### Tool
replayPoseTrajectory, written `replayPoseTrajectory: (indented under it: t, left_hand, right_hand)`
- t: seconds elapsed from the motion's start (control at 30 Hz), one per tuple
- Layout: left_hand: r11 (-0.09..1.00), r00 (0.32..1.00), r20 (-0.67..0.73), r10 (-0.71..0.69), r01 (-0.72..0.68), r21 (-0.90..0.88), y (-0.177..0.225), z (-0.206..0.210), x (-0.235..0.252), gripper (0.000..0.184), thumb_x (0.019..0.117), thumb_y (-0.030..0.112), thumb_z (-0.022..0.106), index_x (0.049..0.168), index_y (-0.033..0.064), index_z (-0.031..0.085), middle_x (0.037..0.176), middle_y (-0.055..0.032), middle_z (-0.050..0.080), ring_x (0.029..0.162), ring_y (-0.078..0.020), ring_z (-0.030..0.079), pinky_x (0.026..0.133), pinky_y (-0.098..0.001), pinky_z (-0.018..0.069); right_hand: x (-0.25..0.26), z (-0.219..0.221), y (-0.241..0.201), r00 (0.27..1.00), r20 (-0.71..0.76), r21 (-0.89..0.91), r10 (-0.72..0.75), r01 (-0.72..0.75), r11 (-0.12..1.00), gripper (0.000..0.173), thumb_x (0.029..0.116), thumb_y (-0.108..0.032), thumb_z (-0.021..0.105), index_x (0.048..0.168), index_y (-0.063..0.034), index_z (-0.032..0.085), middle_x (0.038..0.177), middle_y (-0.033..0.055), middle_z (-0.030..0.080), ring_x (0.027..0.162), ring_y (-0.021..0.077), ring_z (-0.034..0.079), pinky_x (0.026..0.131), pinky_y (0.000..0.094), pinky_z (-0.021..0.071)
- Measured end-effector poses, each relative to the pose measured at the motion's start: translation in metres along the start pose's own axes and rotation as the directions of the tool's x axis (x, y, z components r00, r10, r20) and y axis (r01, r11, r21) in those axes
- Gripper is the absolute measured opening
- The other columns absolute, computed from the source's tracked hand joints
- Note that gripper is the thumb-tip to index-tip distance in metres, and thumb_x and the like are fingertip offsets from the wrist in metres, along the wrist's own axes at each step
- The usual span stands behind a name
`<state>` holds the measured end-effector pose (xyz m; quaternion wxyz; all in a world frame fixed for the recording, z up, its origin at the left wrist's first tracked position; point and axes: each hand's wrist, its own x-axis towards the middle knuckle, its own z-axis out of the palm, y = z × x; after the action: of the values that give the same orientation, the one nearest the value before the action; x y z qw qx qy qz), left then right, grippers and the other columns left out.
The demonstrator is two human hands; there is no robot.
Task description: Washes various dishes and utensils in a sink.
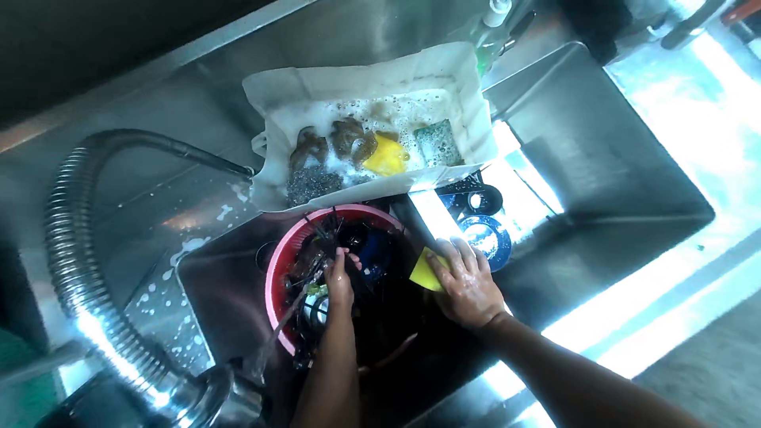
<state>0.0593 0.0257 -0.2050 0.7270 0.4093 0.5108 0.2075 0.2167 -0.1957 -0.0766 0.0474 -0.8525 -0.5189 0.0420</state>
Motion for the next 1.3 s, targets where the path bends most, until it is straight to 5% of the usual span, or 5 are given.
replayPoseTrajectory:
  t: [0.17, 0.37, 0.6, 0.97, 1.3]
  left_hand:
    - [0.876, 0.997, 0.069, -0.017, -0.018, 0.482, -0.019, 0.015, -0.021, 0.050, 0.0913, 0.017, 0.077, 0.135, 0.0040, 0.057, 0.106, -0.0123, 0.072, 0.092, -0.0221, 0.071, 0.086, -0.0453, 0.0605]
    - [0.827, 0.998, 0.032, 0.048, -0.058, 0.560, -0.017, 0.023, -0.039, 0.034, 0.0998, 0.012, 0.064, 0.132, 0.0032, 0.056, 0.094, -0.0095, 0.071, 0.077, -0.0183, 0.072, 0.074, -0.0392, 0.0628]
    - [0.710, 0.997, 0.047, 0.057, -0.073, 0.701, -0.032, -0.004, -0.076, 0.044, 0.1000, 0.021, 0.064, 0.135, -0.0051, 0.056, 0.121, -0.0180, 0.068, 0.115, -0.0221, 0.066, 0.104, -0.0414, 0.0518]
    - [0.765, 0.963, 0.037, 0.267, -0.235, 0.599, 0.022, -0.012, -0.078, 0.022, 0.1006, 0.015, 0.060, 0.118, 0.0009, 0.061, 0.079, -0.0032, 0.069, 0.060, -0.0112, 0.067, 0.058, -0.0303, 0.0610]
    - [0.038, 0.970, 0.036, -0.241, -0.028, 0.999, -0.040, 0.062, -0.076, 0.049, 0.1000, 0.049, 0.058, 0.129, 0.0113, 0.067, 0.115, -0.0153, 0.072, 0.109, -0.0326, 0.070, 0.095, -0.0546, 0.0547]
  right_hand:
    - [-0.002, 0.002, 0.000, 1.000, 0.006, -0.018, 0.001, 0.000, 1.000, 0.058, 0.0859, -0.045, 0.065, 0.141, -0.0266, 0.061, 0.155, 0.0113, 0.048, 0.146, 0.0399, 0.039, 0.109, 0.0642, 0.0396]
    - [-0.002, 0.002, 0.001, 1.000, 0.026, -0.028, 0.001, 0.000, 1.000, 0.058, 0.0863, -0.046, 0.066, 0.141, -0.0265, 0.061, 0.156, 0.0111, 0.047, 0.148, 0.0387, 0.037, 0.110, 0.0638, 0.0389]
    - [-0.001, -0.001, 0.001, 0.999, 0.032, -0.014, 0.006, -0.006, 1.000, 0.063, 0.0839, -0.047, 0.068, 0.142, -0.0254, 0.060, 0.156, 0.0127, 0.046, 0.147, 0.0402, 0.038, 0.108, 0.0642, 0.0401]
    - [-0.001, -0.001, 0.000, 1.000, 0.023, 0.011, 0.005, -0.005, 1.000, 0.066, 0.0802, -0.046, 0.073, 0.142, -0.0242, 0.061, 0.158, 0.0123, 0.045, 0.148, 0.0400, 0.036, 0.107, 0.0658, 0.0399]
    - [0.000, -0.004, -0.001, 0.999, 0.041, -0.002, 0.016, -0.016, 1.000, 0.065, 0.0818, -0.046, 0.071, 0.142, -0.0241, 0.060, 0.158, 0.0118, 0.044, 0.149, 0.0387, 0.036, 0.108, 0.0656, 0.0400]
